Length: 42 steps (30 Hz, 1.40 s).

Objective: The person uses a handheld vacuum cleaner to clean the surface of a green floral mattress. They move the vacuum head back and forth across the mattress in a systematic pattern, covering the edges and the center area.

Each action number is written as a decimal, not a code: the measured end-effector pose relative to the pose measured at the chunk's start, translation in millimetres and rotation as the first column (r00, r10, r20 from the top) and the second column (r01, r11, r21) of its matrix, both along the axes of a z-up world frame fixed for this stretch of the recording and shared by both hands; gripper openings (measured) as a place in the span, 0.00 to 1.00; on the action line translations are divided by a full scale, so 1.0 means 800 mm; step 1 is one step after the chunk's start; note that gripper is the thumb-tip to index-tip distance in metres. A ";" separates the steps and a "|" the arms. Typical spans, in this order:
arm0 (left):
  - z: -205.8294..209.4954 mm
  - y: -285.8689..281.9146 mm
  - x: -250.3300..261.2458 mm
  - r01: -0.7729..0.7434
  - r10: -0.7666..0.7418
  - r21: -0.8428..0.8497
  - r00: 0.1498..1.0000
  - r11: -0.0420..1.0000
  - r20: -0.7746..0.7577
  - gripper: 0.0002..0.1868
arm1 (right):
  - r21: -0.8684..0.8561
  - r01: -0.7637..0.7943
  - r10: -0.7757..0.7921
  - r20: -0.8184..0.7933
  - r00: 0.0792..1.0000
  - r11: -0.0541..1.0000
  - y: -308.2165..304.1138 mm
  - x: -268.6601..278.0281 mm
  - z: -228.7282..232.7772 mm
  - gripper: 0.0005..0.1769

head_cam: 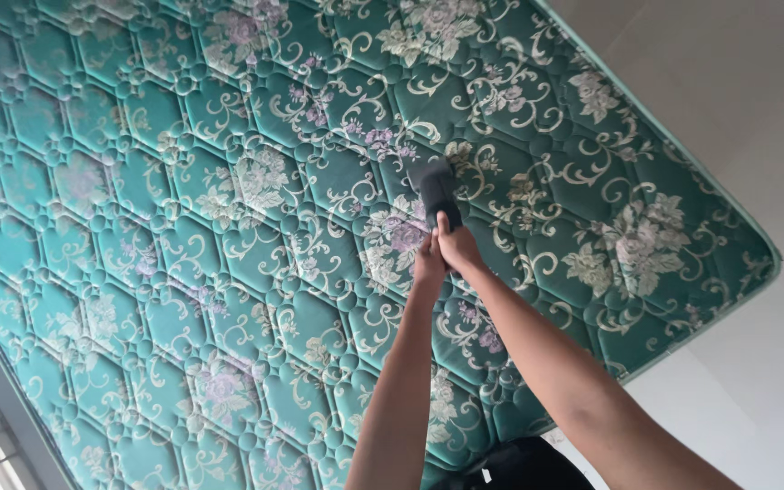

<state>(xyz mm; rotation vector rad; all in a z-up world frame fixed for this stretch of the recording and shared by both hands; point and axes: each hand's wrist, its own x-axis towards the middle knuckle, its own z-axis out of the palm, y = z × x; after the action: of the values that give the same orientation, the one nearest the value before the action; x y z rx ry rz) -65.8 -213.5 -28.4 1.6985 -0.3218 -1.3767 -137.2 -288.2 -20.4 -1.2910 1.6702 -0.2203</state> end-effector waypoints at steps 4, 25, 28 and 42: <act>0.014 0.090 -0.043 0.091 -0.092 0.041 0.996 0.995 0.002 0.29 | 0.122 0.037 -0.032 -0.041 0.999 0.992 0.097 -0.050 0.004 0.53; 0.034 0.452 -0.193 0.135 -0.155 -0.084 0.932 0.987 -0.327 0.28 | 0.095 0.229 -0.244 0.201 0.949 0.969 0.486 -0.218 0.093 0.37; 0.029 0.456 -0.203 0.176 -0.185 -0.057 0.943 0.983 -0.275 0.30 | 0.018 0.229 -0.228 0.210 0.951 0.973 0.492 -0.230 0.099 0.35; -0.014 0.265 -0.191 0.259 -0.261 -0.080 0.965 0.963 -0.020 0.31 | -0.001 0.377 -0.363 0.265 0.893 0.926 0.300 -0.203 0.050 0.34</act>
<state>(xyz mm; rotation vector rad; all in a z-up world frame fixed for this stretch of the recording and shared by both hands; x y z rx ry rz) -218.7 -1.6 -39.3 1.6127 -0.5905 -1.5573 -299.5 -48.1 19.3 -0.9217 1.6753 -0.6401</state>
